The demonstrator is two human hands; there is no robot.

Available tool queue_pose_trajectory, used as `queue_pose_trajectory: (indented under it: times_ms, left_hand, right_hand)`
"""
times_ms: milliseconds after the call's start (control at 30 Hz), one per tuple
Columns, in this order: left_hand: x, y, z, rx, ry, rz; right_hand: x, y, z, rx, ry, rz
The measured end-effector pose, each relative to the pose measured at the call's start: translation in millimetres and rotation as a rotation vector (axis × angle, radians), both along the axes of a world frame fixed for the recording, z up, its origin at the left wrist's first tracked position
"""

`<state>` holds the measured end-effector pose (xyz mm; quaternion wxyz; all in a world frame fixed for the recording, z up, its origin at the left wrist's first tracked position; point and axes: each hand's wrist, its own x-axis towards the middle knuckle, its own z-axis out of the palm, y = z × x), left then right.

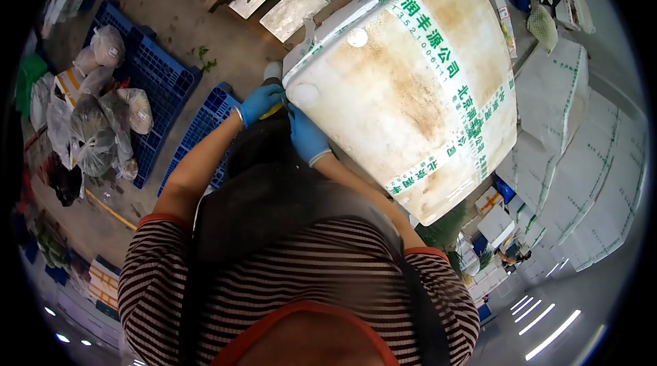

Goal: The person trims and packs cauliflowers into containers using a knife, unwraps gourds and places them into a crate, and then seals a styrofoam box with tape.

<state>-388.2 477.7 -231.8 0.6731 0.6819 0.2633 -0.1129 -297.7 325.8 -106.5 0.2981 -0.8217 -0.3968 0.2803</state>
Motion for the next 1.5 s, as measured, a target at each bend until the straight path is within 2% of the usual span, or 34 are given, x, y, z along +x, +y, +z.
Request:
queue_pose_trajectory:
  times_ms: [33, 67, 167, 267, 300, 333, 367, 433, 500, 567, 600, 633, 700, 767, 833, 900, 967, 1033, 1100, 1167, 1200, 1233, 1300, 1367, 1400, 1433, 1500]
  left_hand:
    - [1, 4, 13, 0.061, 0.006, -0.071]
    - [2, 6, 4, 0.031, 0.005, -0.121]
    - [-1, 12, 5, 0.636, -0.331, -0.585]
    - [-8, 38, 46, 0.635, 0.367, -0.195]
    - [-18, 52, 41, 0.69, 0.331, -0.145]
    - [-43, 65, 30, 0.73, 0.296, -0.109]
    - [-66, 81, -1, 0.869, 0.19, -0.203]
    - [-66, 92, 22, 0.35, 0.268, 0.402]
    - [-54, 98, 73, 0.155, 0.166, 0.601]
    - [-35, 100, 138, 0.004, 0.033, 0.774]
    - [-36, 104, 141, 0.089, -0.032, 0.803]
    - [-23, 101, 190, 0.099, -0.045, 0.845]
    - [-2, 93, 261, 0.129, -0.151, 0.831]
    - [24, 81, 327, 0.081, -0.217, 0.809]
    - [46, 62, 358, -0.098, -0.312, 0.673]
    - [86, 30, 389, 0.091, -0.378, 0.422]
    - [125, 5, 389, 0.081, -0.535, 0.121]
    - [164, -34, 389, -0.364, -0.368, 0.219]
    - [191, -67, 381, -0.458, -0.427, 0.224]
    - [208, -87, 377, -0.429, -0.485, 0.076]
    - [221, -99, 373, -0.418, -0.479, 0.024]
    - [234, -107, 370, -0.405, -0.474, -0.021]
    - [257, -119, 374, -0.61, -0.407, -0.084]
    - [281, -137, 364, -0.547, -0.339, 0.039]
    - [289, -137, 369, -0.51, -0.348, -0.048]
    - [299, -139, 365, -0.581, -0.375, -0.2]
    - [315, -148, 361, -0.484, -0.259, -0.301]
  right_hand:
    - [-3, -11, -30, -0.117, -0.105, 0.011]
    - [-2, -15, -59, -0.249, -0.123, 0.01]
    - [5, -35, -113, -0.663, -0.069, 0.14]
    - [10, -84, -122, -0.963, 0.102, 0.311]
    - [8, -90, -118, -1.008, 0.154, 0.294]
    - [4, -85, -103, -0.905, 0.147, 0.235]
    - [0, -76, -85, -0.738, 0.143, 0.172]
    - [-7, -36, -33, -0.164, 0.109, 0.152]
    - [-6, -11, -79, -0.029, 0.452, -0.118]
    - [-3, 0, -92, -0.093, 0.342, -0.042]
    - [-1, 6, -99, -0.123, 0.285, -0.004]
    - [1, 16, -39, -0.241, 0.365, 0.116]
    - [6, 14, 63, 0.074, 0.823, 0.203]
    - [49, 22, 185, -0.138, 0.921, 0.149]
    - [90, 3, 256, 0.021, 0.941, -0.224]
    - [137, -20, 262, 0.349, 0.575, -0.281]
    - [170, -34, 273, 0.413, 0.552, -0.297]
    - [180, -43, 291, 0.453, 0.516, -0.308]
    - [191, -57, 298, 0.484, 0.405, -0.379]
    - [206, -75, 280, 0.516, 0.231, -0.502]
    - [223, -94, 263, 0.437, -0.108, -0.374]
    - [221, -94, 282, 0.383, -0.413, -0.369]
    - [248, -114, 273, 0.396, -0.671, -0.281]
    - [297, -133, 263, 0.5, -0.689, -0.258]
    - [328, -138, 258, 0.491, -0.711, -0.311]
    - [363, -144, 252, 0.48, -0.728, -0.367]
    - [465, -155, 218, 0.423, -0.628, -0.601]
